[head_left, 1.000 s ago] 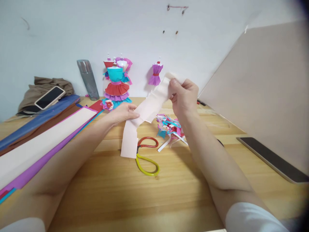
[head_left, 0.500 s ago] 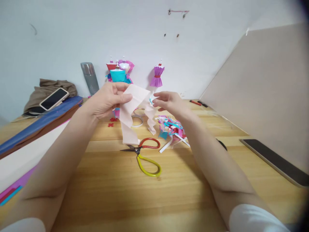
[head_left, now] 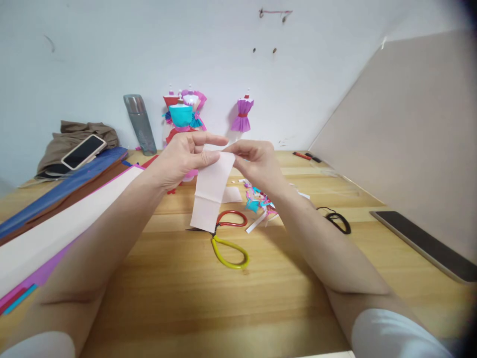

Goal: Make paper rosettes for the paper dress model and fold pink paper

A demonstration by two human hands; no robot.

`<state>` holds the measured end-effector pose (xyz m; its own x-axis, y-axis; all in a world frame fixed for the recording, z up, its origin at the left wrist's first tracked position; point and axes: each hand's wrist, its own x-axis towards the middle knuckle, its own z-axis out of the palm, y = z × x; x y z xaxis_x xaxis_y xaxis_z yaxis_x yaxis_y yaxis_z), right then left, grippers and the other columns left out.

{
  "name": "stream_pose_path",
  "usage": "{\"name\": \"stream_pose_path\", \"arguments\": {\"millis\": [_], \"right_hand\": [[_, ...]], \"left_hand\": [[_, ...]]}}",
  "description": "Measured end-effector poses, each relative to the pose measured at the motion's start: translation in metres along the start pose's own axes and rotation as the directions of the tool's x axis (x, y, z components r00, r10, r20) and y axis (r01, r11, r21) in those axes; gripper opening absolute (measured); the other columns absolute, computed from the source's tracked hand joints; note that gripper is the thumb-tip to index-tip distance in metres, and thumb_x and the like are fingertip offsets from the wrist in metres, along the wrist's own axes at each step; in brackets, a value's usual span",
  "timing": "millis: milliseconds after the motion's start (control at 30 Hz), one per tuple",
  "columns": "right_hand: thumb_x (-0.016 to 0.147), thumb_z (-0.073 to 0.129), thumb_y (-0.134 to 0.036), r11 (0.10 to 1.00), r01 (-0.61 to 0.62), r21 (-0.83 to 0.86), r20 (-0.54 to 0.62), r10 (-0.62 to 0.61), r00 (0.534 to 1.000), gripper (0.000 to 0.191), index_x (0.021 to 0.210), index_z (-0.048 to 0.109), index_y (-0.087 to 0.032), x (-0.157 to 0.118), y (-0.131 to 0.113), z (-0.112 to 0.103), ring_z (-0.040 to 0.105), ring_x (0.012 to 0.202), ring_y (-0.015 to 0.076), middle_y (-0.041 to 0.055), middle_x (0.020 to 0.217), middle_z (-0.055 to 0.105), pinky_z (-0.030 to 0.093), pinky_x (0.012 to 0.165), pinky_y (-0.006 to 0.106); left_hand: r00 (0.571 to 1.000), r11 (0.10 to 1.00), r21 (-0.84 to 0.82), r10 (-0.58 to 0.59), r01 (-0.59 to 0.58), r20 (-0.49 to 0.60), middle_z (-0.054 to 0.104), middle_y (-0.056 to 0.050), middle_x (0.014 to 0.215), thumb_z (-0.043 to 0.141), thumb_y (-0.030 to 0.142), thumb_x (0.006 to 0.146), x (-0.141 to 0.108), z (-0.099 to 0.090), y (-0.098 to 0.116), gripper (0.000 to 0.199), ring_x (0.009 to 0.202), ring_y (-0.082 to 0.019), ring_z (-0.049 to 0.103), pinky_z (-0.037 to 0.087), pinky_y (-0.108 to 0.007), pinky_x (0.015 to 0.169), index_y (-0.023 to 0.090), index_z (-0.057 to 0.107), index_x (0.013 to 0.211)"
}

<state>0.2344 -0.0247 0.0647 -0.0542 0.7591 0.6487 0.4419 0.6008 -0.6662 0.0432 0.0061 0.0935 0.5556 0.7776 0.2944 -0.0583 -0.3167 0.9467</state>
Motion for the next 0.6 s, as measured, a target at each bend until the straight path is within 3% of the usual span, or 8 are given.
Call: {"name": "stream_pose_path", "arguments": {"millis": [133,400,600], "right_hand": [[0.081,0.072,-0.045,0.998,-0.007,0.064,-0.127,0.015,0.992,0.019,0.074,0.071,-0.028,0.002,0.004,-0.002,0.065,0.069,0.0181,-0.0005,0.072,0.071,0.055,0.064,0.033],[0.079,0.074,-0.043,0.994,-0.034,0.106,-0.087,0.044,0.995,0.019,0.072,0.07,-0.026,0.002,0.003,0.002,0.066,0.068,0.0175,-0.0002,0.072,0.072,0.055,0.063,0.031],[0.079,0.072,-0.035,0.995,-0.016,0.1,-0.194,0.035,0.98,0.014,0.073,0.068,-0.024,0.002,0.006,0.0,0.062,0.063,0.0154,-0.0012,0.07,0.067,0.053,0.061,0.03]], "left_hand": [[0.999,1.0,-0.007,-0.023,0.023,0.045,0.076,-0.004,0.083,0.08,0.028,0.07,0.002,0.003,-0.004,0.041,0.074,-0.02,0.071,0.056,-0.029,0.066,0.015,0.074,0.108],[1.0,0.999,-0.046,-0.016,0.016,-0.012,0.077,-0.005,0.086,0.08,0.029,0.07,0.004,0.008,-0.011,0.059,0.082,-0.022,0.072,0.056,-0.032,0.076,0.012,0.066,0.124],[0.999,0.997,-0.062,-0.04,0.04,0.0,0.076,-0.005,0.086,0.081,0.029,0.069,0.006,0.011,-0.017,0.071,0.079,-0.022,0.073,0.057,-0.032,0.073,0.013,0.059,0.135]]}}
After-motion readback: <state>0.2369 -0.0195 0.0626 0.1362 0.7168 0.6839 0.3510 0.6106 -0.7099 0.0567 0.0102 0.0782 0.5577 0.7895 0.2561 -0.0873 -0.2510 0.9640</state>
